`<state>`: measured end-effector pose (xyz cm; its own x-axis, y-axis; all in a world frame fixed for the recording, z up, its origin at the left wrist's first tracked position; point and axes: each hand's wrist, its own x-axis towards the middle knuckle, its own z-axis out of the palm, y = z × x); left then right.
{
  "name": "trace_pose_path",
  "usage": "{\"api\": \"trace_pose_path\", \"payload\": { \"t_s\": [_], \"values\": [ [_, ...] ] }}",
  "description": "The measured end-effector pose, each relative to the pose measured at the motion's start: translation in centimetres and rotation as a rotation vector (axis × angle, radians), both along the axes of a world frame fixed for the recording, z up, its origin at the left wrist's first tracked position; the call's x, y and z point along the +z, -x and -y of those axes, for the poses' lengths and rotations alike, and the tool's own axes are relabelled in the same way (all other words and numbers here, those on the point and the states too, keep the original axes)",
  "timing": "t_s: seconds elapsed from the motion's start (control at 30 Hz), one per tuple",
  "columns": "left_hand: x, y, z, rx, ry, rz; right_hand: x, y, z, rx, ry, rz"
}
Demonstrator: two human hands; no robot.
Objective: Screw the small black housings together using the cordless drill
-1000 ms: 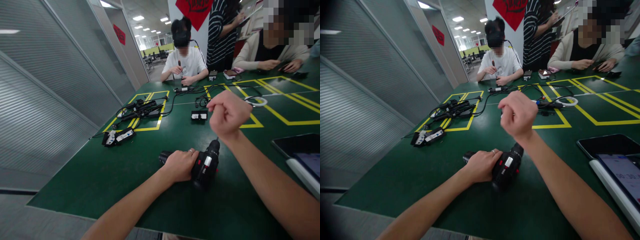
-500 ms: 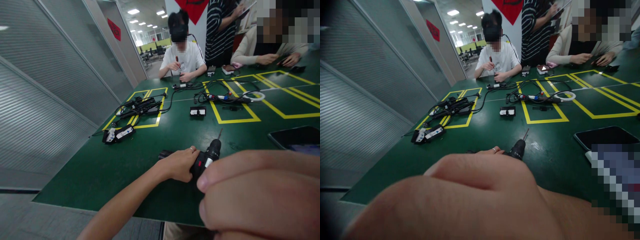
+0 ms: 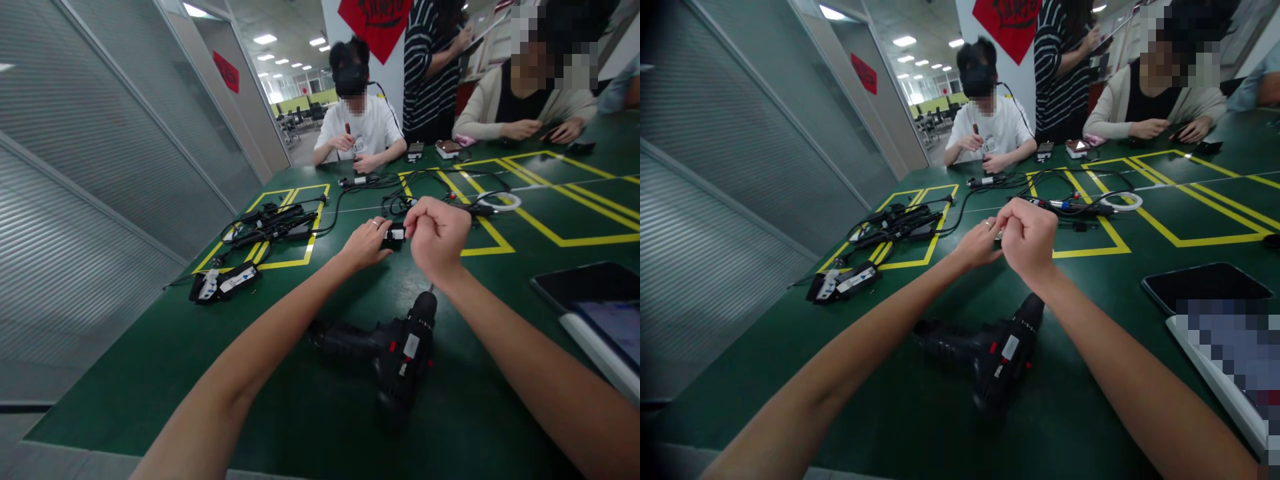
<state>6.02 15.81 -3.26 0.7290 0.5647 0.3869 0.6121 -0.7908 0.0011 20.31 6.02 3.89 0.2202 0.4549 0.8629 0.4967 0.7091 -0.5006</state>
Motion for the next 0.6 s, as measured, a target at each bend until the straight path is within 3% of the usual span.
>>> {"api": "trace_pose_path", "payload": {
  "t_s": [0.13, 0.23, 0.4, 0.5, 0.6],
  "values": [
    [-1.6, -1.7, -1.6, -0.013, -0.009, -0.111, -2.6, -1.7, -3.2, -0.020, 0.226, -0.221],
    [-2.2, -1.8, -1.7, 0.026, 0.002, -0.106, -4.1, -2.7, -4.8, 0.043, 0.340, -0.346],
    [-2.2, -1.8, -1.1, 0.054, -0.004, -0.152, -6.4, -3.2, -6.6, 0.194, 0.667, -0.767],
    [-2.0, -1.9, -0.4, 0.095, -0.002, -0.182, -7.3, -2.9, -6.9, 0.246, 0.856, -0.837],
    [-1.5, -1.7, 0.4, 0.108, 0.016, -0.147, -7.9, -2.6, -6.9, 0.250, 0.939, -0.840]
  ]
}}
